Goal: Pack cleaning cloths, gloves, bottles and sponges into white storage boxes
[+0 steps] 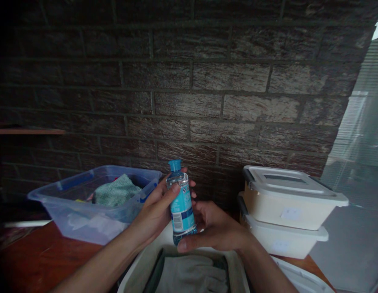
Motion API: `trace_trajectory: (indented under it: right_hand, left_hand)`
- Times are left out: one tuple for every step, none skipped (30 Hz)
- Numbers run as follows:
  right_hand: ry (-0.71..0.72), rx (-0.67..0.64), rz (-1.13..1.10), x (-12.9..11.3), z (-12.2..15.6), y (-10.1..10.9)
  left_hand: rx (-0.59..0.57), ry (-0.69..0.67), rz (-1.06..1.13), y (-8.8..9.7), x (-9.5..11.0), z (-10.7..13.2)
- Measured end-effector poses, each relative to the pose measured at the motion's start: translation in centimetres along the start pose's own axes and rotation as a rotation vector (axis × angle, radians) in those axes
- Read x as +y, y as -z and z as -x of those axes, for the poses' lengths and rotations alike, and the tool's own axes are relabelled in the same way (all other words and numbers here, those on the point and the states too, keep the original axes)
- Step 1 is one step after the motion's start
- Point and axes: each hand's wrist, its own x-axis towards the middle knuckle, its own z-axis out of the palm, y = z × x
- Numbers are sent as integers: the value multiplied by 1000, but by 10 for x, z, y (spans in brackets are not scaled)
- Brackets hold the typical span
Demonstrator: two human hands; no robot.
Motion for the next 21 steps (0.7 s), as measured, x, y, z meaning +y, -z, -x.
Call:
trace_trajectory:
  right_hand:
    - [-4, -3, 0, 0, 0, 0]
    - [-8, -9, -3, 0, 1, 0]
    - [-11, -17, -8, 0, 1, 0]
    - [-15, -27, -17, 0, 2, 0]
    - [-19, -39, -30, 0, 3, 0]
    - [-23, -53, -43, 0, 3, 0]
    - [-32, -71, -59, 1, 4, 0]
    - [-43, -89, -76, 1, 4, 1]
    - [-51, -106, -87, 1, 5, 1]
    - [-51, -116, -93, 1, 5, 1]
    - [-44, -119, -96, 1, 5, 0]
    - [-33, -121, -101, 1, 4, 0]
    - [-18, -118, -107, 0, 4, 0]
    - [-3, -115, -110, 0, 3, 0]
    - [6, -111, -114, -1, 2, 0]
    - [14, -106, -117, -2, 1, 0]
    - [21, -98, -112, -2, 1, 0]
    - [31, -84, -100, -2, 0, 0]
    - [40, -67, -83, -3, 0, 0]
    - [48, -50, -64, -3, 0, 0]
    - [53, -34, -45, -3, 0, 0]
  left_hand:
    - [3, 7, 8, -1, 1, 0]
    - [8, 14, 21, -2, 3, 0]
    - [13, 19, 38, -3, 4, 0]
    - [17, 24, 57, -4, 6, 1]
    - [18, 26, 76, -5, 7, 1]
    - [17, 26, 93, -6, 8, 1]
    - [16, 25, 107, -7, 9, 2]
    - [14, 24, 118, -7, 10, 3]
    - [9, 25, 126, -8, 11, 3]
    - [8, 25, 130, -8, 11, 4]
    - [14, 24, 132, -9, 11, 4]
    - [20, 25, 129, -9, 11, 5]
    - [23, 28, 125, -9, 11, 4]
    - [29, 28, 118, -9, 10, 4]
    - [33, 27, 110, -9, 9, 3]
    - [36, 24, 102, -8, 8, 2]
    - [37, 19, 94, -8, 7, 1]
    - [42, 11, 86, -7, 5, 0]
    - [50, 3, 78, -7, 4, -1]
    - [56, -1, 70, -6, 3, -2]
    - [61, -1, 63, -6, 2, -2]
